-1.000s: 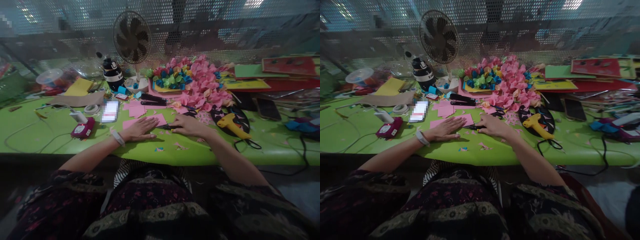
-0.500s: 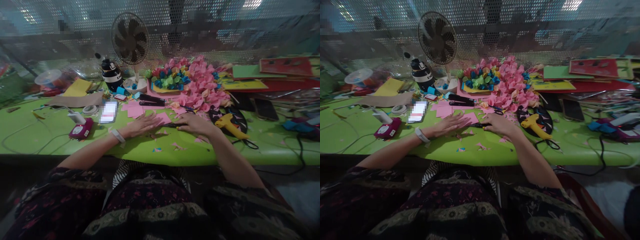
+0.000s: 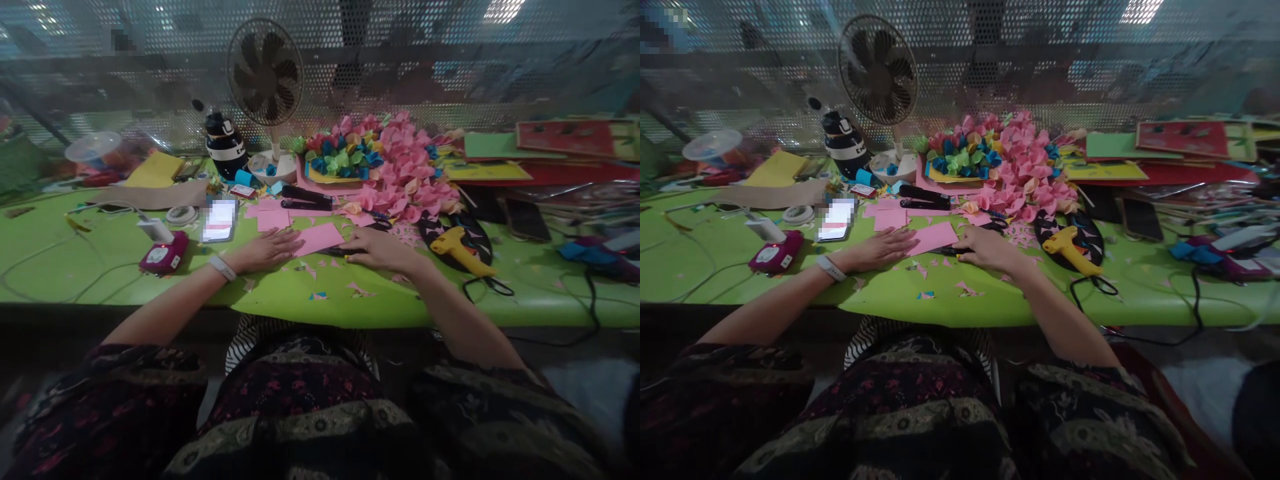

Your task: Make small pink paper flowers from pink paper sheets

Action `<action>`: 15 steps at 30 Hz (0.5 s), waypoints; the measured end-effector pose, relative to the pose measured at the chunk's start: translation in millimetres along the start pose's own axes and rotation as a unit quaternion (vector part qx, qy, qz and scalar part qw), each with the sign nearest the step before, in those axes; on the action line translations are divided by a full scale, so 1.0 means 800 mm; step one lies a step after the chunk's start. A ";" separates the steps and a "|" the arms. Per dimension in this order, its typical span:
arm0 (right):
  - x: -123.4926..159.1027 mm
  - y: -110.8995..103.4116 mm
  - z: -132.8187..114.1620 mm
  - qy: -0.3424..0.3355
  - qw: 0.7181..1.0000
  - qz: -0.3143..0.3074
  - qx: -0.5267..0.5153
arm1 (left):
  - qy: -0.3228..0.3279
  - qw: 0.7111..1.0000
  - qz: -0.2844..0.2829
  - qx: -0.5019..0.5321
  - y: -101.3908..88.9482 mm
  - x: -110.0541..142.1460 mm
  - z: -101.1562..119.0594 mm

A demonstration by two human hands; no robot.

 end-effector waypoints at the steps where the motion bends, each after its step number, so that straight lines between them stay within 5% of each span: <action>1: 0.001 0.000 0.001 0.001 1.000 0.000 -0.005 | 0.004 1.000 0.002 0.001 0.001 0.000 -0.002; 15: -0.009 -0.002 -0.023 -0.030 0.999 0.018 0.000 | 0.012 0.999 0.042 -0.010 0.006 0.003 -0.002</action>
Point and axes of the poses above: each hand's wrist, its own x-axis away from the middle knuckle, its own y-axis out of the palm, z = x × y, the point moved 1 cm from there along -x, towards the middle knuckle, and after that the axes turned 8 degrees about x, right-handed, at the moved point
